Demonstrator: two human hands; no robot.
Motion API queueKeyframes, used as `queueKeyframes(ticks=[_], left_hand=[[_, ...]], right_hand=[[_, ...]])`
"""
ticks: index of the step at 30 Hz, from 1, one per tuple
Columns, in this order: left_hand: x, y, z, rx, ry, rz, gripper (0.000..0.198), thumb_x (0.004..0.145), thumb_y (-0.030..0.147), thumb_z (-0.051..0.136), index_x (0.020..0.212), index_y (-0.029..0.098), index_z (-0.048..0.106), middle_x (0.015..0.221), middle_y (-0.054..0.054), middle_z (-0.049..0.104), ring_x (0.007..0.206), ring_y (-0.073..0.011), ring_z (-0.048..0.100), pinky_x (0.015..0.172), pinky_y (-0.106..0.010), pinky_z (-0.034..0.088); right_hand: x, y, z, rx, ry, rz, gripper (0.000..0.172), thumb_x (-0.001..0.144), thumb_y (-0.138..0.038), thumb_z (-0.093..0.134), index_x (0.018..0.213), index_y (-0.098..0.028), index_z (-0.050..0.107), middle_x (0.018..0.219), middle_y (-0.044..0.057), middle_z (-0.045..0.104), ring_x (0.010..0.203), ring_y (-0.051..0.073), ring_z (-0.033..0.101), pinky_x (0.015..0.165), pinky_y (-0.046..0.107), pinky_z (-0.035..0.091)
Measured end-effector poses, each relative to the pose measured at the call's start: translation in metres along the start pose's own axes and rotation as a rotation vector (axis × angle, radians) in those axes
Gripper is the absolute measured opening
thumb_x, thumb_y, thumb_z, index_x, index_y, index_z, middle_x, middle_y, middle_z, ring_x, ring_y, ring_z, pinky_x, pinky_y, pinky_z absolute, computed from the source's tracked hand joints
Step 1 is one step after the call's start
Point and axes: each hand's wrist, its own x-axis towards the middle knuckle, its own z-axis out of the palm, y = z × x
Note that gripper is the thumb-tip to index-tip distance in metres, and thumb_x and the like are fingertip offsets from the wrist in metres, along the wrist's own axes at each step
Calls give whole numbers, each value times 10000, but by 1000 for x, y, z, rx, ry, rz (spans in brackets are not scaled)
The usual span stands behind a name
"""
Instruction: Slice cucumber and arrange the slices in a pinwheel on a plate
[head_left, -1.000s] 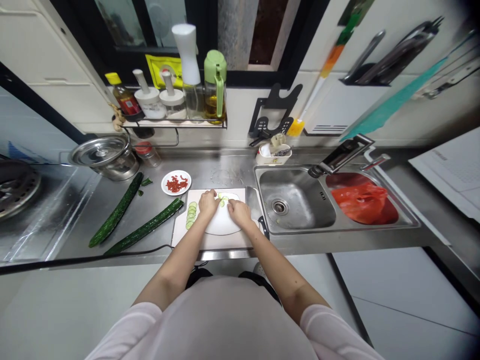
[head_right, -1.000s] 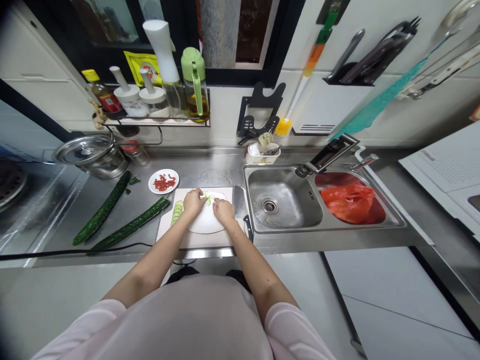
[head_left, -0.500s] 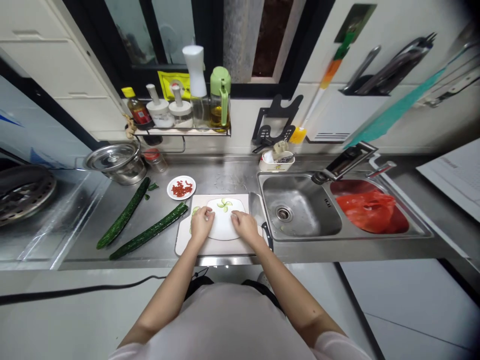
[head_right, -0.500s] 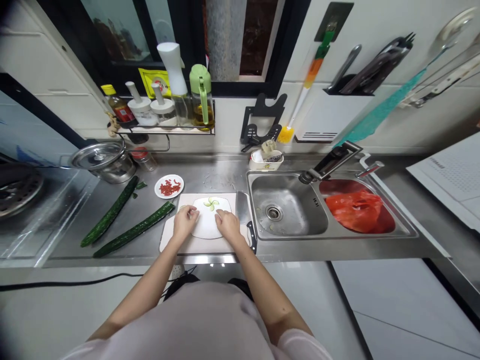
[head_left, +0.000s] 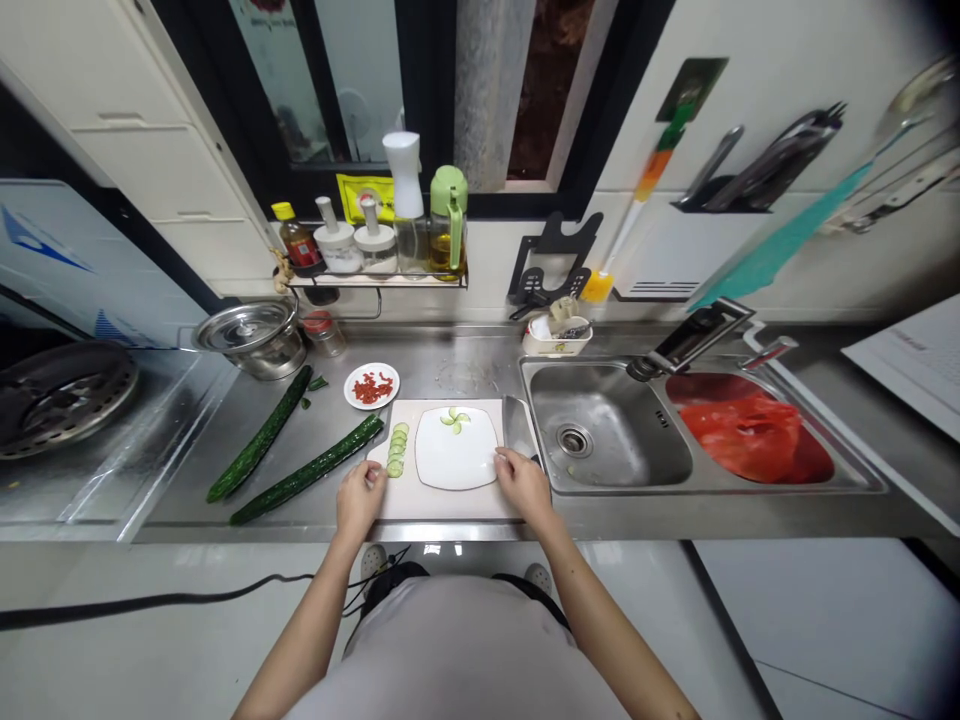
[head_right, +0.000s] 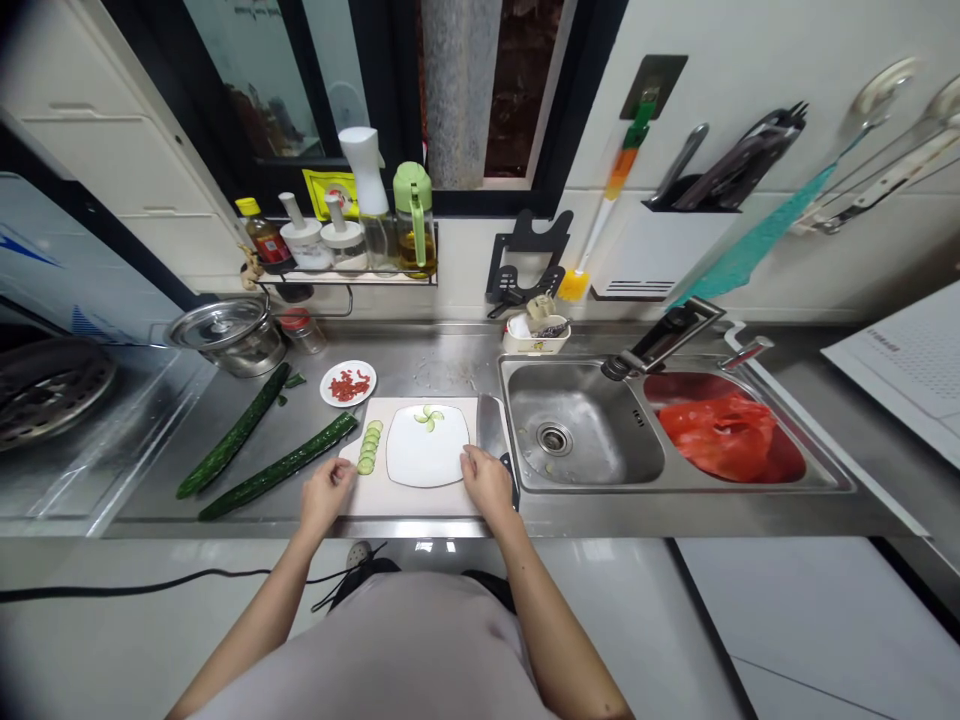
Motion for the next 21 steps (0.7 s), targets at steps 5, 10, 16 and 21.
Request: queueKeyframes(ticks=[5,10,16,21], left_hand=[[-1,2,0,42,-38,-43,266,830,404,508,1000,231,616,845,-32,669,851,-228,636,736,-299,436],[-7,8,8,113,-70,-116,381,825,471,519,1109,224,579,885,-56,683,909,-268,638,720,-321,435],[-6,11,14,161,-72,-123,349,839,463,508,1079,224,597,916,-71,687,930,-276,632,763,-347,430],[-6,11,18,158,-71,-121,335,844,435,508,1084,218,596,944,-81,685,949,-279,626,787,-356,424]], right_hand=[[1,1,-1,-6,9,4,385,943,-352,396,1207,-221,643,970,56,725,902,184,655,778,252,440],[-2,0,-1,27,3,-4,378,940,-350,396,1188,-228,654,955,47,726,880,177,658,759,243,436],[-3,3,1,55,11,7,374,933,-349,411,1174,-214,663,896,46,727,856,182,657,751,245,434],[-5,2,1,87,5,9,383,929,-353,406,1172,-206,664,897,50,727,831,186,651,736,251,433]])
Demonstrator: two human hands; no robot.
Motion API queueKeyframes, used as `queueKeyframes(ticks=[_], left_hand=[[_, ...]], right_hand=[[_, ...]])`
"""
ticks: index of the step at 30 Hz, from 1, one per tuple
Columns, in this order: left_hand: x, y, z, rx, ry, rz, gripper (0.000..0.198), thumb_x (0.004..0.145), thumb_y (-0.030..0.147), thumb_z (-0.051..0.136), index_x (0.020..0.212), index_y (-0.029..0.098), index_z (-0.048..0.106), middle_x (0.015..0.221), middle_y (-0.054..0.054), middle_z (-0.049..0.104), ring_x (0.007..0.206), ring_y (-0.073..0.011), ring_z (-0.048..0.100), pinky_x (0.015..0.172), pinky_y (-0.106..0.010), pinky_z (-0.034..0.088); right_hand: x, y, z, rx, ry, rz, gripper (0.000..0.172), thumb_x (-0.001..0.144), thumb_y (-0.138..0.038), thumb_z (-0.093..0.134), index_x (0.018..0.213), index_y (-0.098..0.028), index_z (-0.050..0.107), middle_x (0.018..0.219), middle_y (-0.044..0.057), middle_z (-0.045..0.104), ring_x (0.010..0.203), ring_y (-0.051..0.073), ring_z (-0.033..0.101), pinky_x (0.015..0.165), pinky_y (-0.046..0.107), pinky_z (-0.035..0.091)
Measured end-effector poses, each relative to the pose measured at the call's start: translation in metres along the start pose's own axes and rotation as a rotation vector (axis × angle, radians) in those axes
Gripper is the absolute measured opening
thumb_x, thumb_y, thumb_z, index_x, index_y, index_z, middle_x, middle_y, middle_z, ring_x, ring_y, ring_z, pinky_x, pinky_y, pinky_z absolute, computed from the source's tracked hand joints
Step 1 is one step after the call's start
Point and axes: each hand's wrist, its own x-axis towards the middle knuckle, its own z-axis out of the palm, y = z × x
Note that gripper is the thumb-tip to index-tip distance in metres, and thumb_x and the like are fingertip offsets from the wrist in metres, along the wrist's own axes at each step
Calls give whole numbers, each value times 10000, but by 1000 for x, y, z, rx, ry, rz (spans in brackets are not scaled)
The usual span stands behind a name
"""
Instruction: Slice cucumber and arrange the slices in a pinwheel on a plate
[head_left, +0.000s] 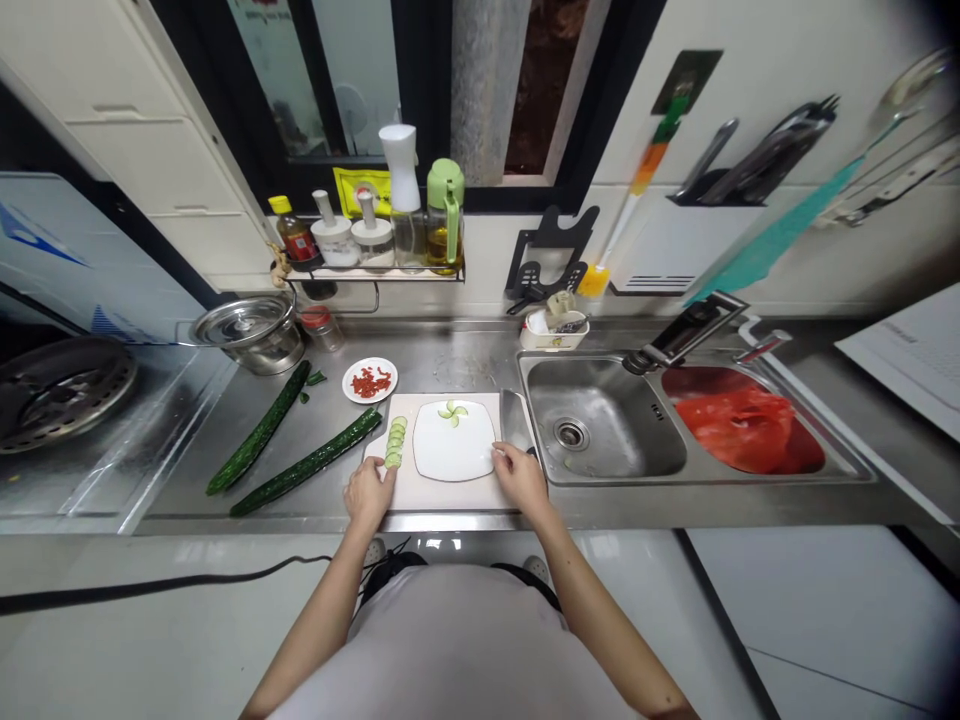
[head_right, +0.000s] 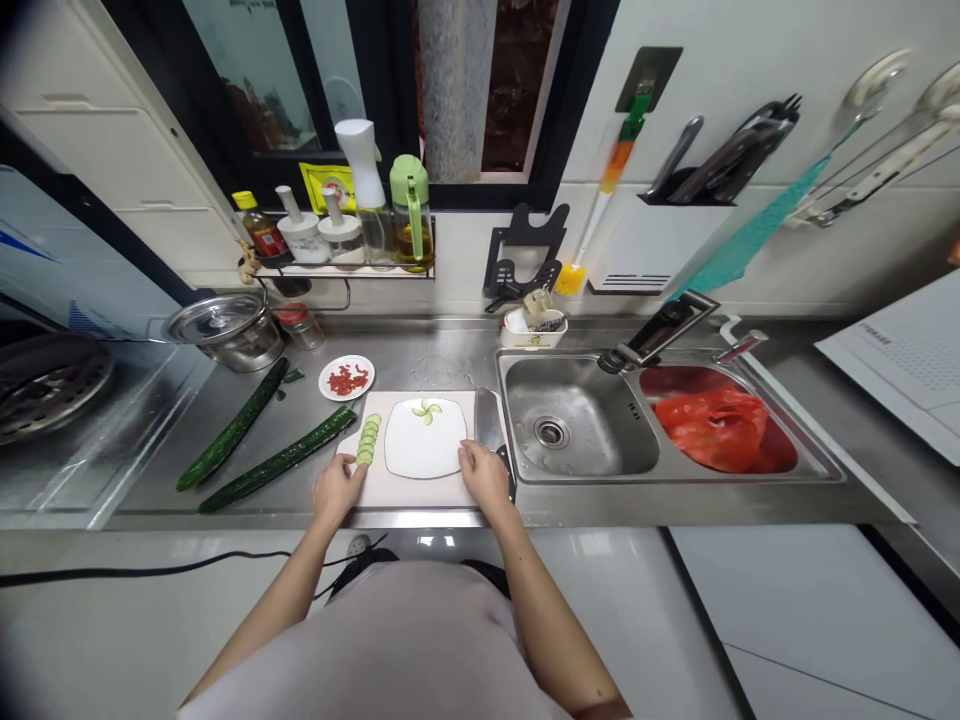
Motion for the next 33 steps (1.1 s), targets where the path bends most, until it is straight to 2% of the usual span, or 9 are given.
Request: queueKeyframes(ticks=[12,19,25,29,33], left_hand=[[2,-2,7,-32,55,22,302,845,374,517,1072,193,601,960,-89,667,948,-282,611,808,-370,409],[3,-4,11,-94,125,71,214,825,328,555,996,206,599,945,-69,643,915,-240,598,754,-312,400],[2,1,9,-186,147,111,116,810,262,566,912,213,589,908,-53,667,897,-232,594,706,-284,374],[3,1,9,-312,141,88,90,792,266,581,867,219,598,836,-32,676,802,-205,592,676,-270,366],[9,2,10,-646,113,20,188,719,339,647,841,201,613,743,-11,645,663,-149,558,650,-249,392]], right_hand=[[0,5,3,47,26,-20,376,914,-361,424,1140,-207,680,834,47,718,789,188,644,711,252,430],[6,4,7,76,53,-85,374,910,-364,423,1117,-197,686,721,34,679,673,175,612,645,251,409],[10,2,10,86,53,-93,364,903,-357,430,1101,-197,690,710,31,671,685,182,611,647,259,398],[14,-1,11,79,48,-86,353,899,-352,440,1102,-203,688,706,28,669,686,181,608,639,254,386],[18,-5,11,81,34,-76,319,893,-343,457,1060,-209,693,675,18,648,670,174,593,615,241,359]])
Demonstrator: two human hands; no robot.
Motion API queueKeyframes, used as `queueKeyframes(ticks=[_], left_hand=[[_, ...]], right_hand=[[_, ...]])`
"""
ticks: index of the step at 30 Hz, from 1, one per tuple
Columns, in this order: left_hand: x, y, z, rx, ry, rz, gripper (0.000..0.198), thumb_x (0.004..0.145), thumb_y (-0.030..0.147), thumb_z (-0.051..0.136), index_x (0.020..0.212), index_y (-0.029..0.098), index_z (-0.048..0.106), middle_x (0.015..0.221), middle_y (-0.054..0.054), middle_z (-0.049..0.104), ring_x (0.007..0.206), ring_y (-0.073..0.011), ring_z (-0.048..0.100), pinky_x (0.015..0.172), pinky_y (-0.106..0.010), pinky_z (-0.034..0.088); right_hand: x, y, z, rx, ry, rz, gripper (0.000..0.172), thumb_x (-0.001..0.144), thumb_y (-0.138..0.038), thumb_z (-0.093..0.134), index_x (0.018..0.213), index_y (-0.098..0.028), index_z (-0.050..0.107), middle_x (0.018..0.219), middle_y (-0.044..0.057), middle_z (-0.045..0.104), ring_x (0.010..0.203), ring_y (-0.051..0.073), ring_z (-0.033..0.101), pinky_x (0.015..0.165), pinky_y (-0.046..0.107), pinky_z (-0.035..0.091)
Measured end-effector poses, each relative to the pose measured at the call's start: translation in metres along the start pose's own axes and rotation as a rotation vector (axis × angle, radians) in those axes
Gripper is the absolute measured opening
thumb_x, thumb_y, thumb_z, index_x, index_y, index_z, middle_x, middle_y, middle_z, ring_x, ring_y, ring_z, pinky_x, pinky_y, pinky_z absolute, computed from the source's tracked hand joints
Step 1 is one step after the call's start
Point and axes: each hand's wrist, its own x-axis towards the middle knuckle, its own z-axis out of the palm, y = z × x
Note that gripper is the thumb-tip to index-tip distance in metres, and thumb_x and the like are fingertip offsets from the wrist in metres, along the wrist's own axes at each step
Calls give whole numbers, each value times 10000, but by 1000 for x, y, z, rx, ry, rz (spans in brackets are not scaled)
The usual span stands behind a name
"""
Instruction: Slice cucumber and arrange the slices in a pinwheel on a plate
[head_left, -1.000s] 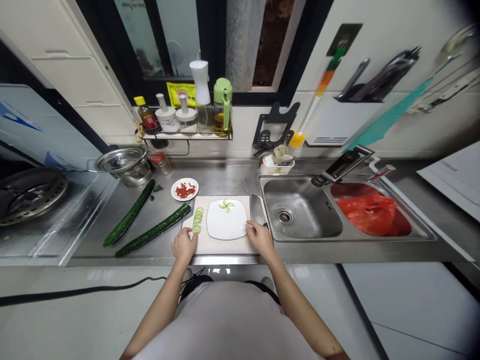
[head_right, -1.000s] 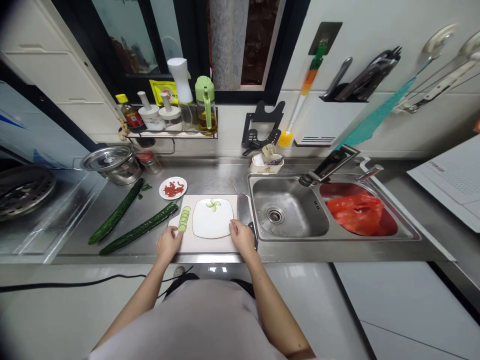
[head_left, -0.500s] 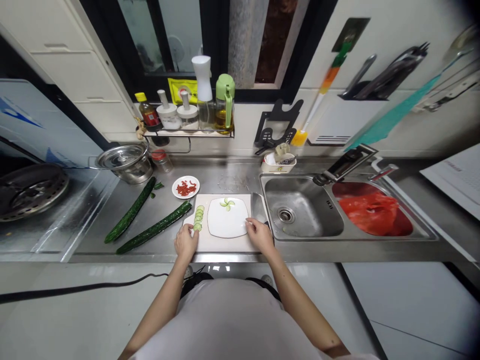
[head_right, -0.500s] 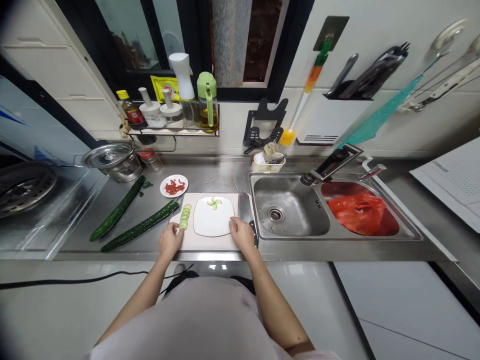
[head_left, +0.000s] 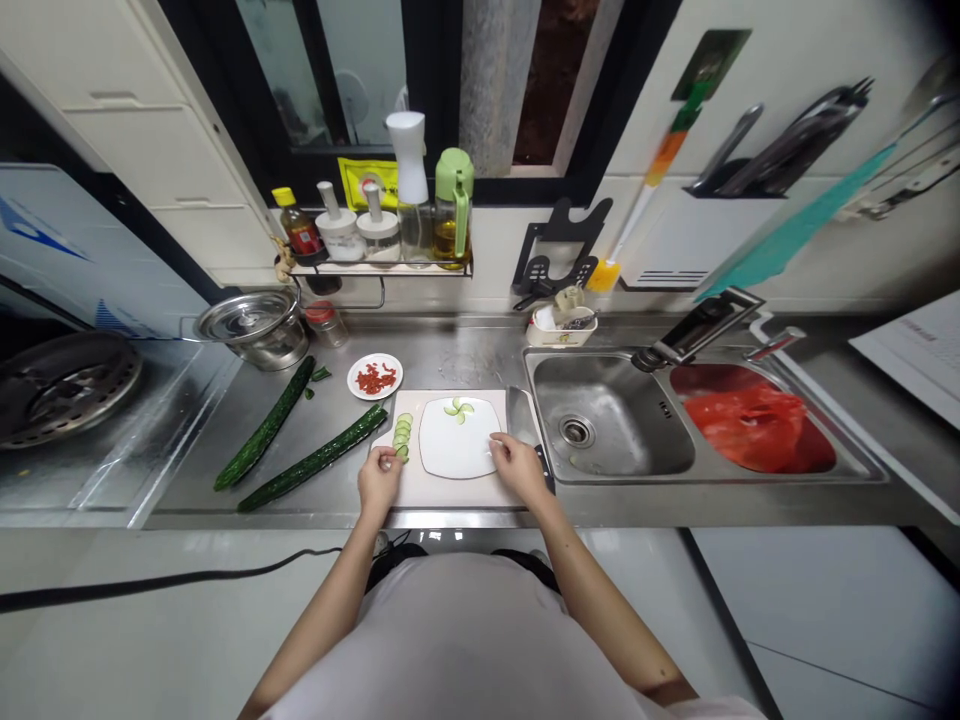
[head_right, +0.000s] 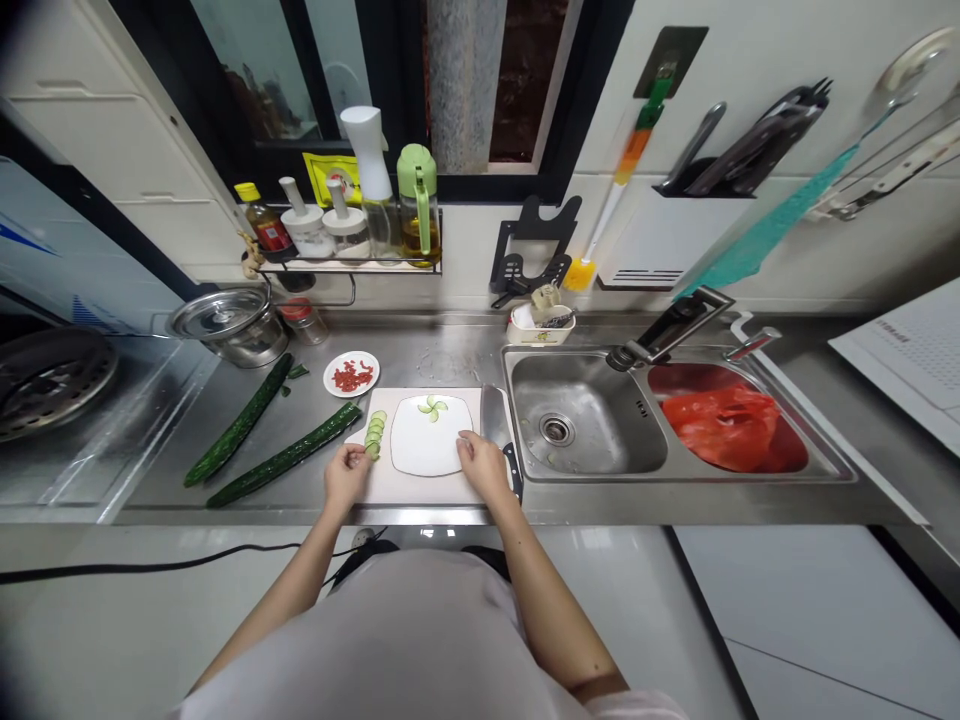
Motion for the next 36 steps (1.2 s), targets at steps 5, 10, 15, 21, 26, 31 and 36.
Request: queueKeyframes(ticks=[5,10,15,21,26,31,36], left_hand=[[7,19,1,-501,-100,-131,414,526,422,776,799,156,616,682,-4,627,637,-124,572,652,-235,415],[8,48,-1,-625,-176,-170,404,495,376,808,785,142,651,650,-11,648,623,-125,587,662,-250,428],[8,67,5,-637,-273,-118,371,527,368,807,792,137,688,685,-42,676,660,-145,612,678,-267,447],[7,80,16,-623,-366,-31,327,547,358,803,781,153,700,808,-50,699,751,-155,624,750,-274,459],[5,84,21,-592,-342,-28,352,579,393,776,816,156,671,761,-33,667,713,-137,603,709,-254,449],[-3,83,17,-465,-335,-69,402,653,550,697,666,160,601,615,-19,605,539,-93,481,527,-212,357],[-11,93,14,-547,-588,-346,573,645,695,641,747,132,638,613,-40,611,437,-49,396,412,-182,158]], right_hand=[[8,-13,-1,22,-12,-34,252,889,-323,458,895,-206,682,649,8,612,616,154,546,574,232,314],[21,-39,-4,92,-42,-133,209,883,-317,483,904,-205,658,666,-3,593,628,146,533,596,231,327],[38,-62,0,220,-122,-284,211,866,-310,535,1012,-217,654,816,13,644,702,143,550,666,249,389],[48,-70,12,370,-210,-381,136,844,-261,561,900,-194,665,851,22,670,737,136,558,714,261,421],[47,-65,13,442,-194,-331,137,840,-252,535,791,-179,640,790,10,664,716,130,553,698,250,419],[46,-60,8,455,-160,-307,147,843,-267,529,793,-180,637,788,7,661,717,132,559,686,245,415],[41,-60,0,417,-63,-391,162,873,-288,528,826,-198,655,839,24,671,801,152,574,732,261,423]])
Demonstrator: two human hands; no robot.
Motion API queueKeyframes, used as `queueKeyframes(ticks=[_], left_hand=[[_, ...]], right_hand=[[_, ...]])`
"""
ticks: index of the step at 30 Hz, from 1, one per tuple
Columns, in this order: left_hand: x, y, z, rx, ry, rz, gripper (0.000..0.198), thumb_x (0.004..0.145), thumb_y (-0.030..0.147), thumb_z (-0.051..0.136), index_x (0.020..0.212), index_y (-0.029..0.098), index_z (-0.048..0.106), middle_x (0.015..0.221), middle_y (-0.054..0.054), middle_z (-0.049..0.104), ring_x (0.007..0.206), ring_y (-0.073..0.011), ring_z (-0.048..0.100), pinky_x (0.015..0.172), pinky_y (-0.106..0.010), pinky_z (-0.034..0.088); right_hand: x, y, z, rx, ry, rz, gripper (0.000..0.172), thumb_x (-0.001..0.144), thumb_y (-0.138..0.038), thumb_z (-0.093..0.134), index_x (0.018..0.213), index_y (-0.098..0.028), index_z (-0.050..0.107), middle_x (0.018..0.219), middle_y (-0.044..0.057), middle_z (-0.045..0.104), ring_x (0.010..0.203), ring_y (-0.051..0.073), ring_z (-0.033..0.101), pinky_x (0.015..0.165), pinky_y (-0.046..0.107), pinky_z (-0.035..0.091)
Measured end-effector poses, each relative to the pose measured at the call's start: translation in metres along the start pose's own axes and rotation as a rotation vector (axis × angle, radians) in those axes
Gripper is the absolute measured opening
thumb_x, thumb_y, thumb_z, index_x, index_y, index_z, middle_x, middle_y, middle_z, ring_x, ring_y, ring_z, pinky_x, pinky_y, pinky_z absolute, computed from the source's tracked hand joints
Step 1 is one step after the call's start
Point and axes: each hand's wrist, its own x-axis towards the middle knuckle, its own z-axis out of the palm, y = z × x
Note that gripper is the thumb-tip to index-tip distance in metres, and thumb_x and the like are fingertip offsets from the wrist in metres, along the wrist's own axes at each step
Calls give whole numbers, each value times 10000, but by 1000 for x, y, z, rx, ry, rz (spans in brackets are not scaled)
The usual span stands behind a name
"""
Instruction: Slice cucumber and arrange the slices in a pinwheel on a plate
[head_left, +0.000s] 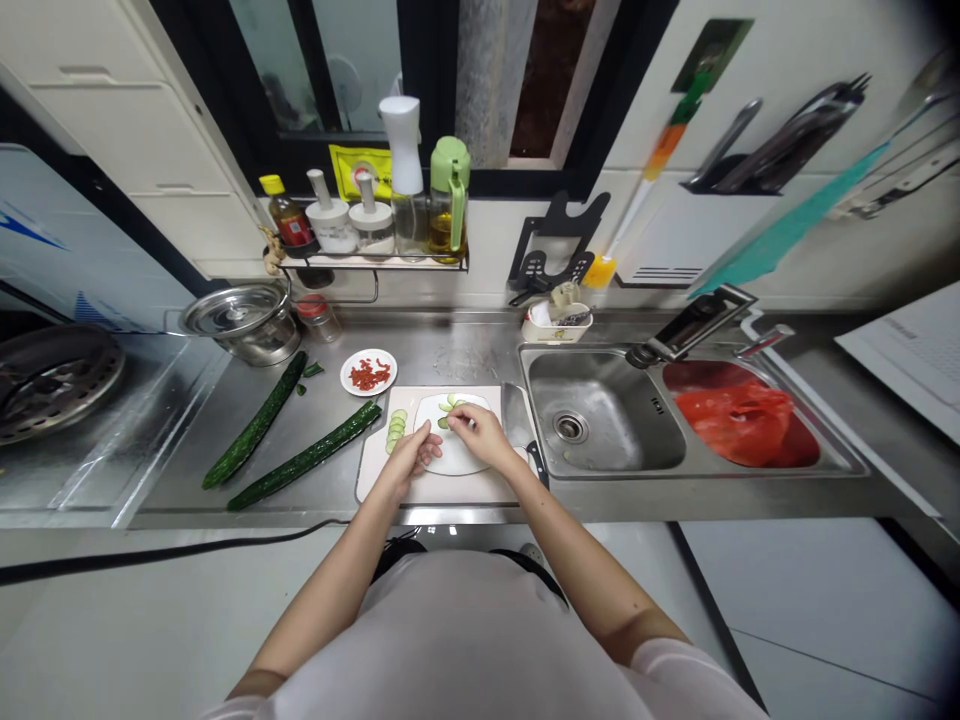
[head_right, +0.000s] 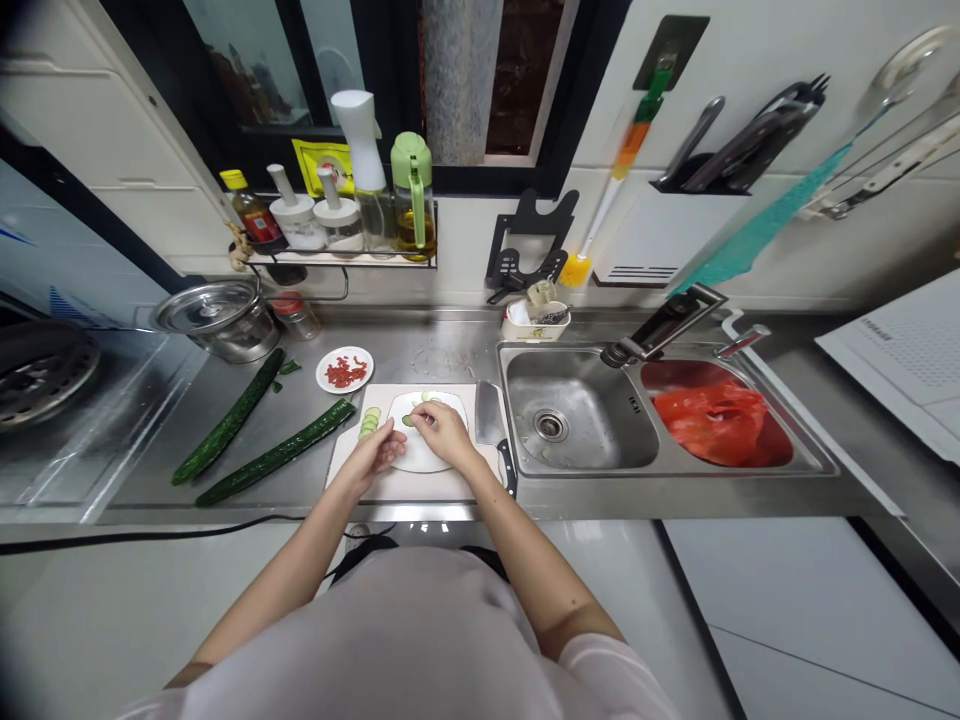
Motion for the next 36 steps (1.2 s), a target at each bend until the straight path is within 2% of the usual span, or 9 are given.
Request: queueKeyframes(ticks=[6,10,17,23,27,32,36], left_hand=[[0,12,8,-188,-106,-128,551,631,674,670,761,140,635,567,5,559,408,-34,387,393,-166,168],[5,19,13,-234,-152,-145,487,644,614,693,764,146,629,577,7,558,406,-36,398,380,-168,174],[13,27,18,-169,-90,-33,329,632,414,736,798,148,635,664,-1,599,454,-38,433,401,-173,181],[16,30,15,11,-65,130,333,593,422,741,760,148,649,695,-19,624,511,-61,443,438,-187,182],[16,31,14,77,-25,190,277,561,390,747,682,160,652,631,2,592,514,-60,412,453,-189,191],[15,37,17,109,-4,273,173,565,318,726,622,169,661,625,-4,611,557,-86,454,506,-202,284],[15,42,19,107,-10,321,163,553,296,744,624,170,669,618,-2,624,585,-108,503,571,-224,359]], right_hand=[[-6,-7,-11,-144,42,-192,205,935,-306,494,917,-220,679,897,45,660,894,174,565,840,309,416],[-5,-9,-17,-239,37,-259,229,952,-314,475,965,-235,690,904,57,650,899,185,554,829,319,422],[1,-6,-22,-326,22,-316,235,956,-327,467,986,-243,685,937,69,638,900,194,543,797,320,432],[2,-4,-22,-289,4,-284,215,948,-316,469,972,-236,667,940,67,640,912,198,541,813,332,428],[4,-6,-22,-290,-26,-269,168,923,-286,494,930,-229,652,920,58,642,899,194,540,799,319,422],[8,-10,-23,-284,-59,-252,136,888,-241,508,876,-225,642,878,47,641,865,188,541,783,308,413],[11,-9,-24,-224,-49,-213,127,863,-228,515,819,-221,633,828,28,640,838,176,547,791,301,411]])
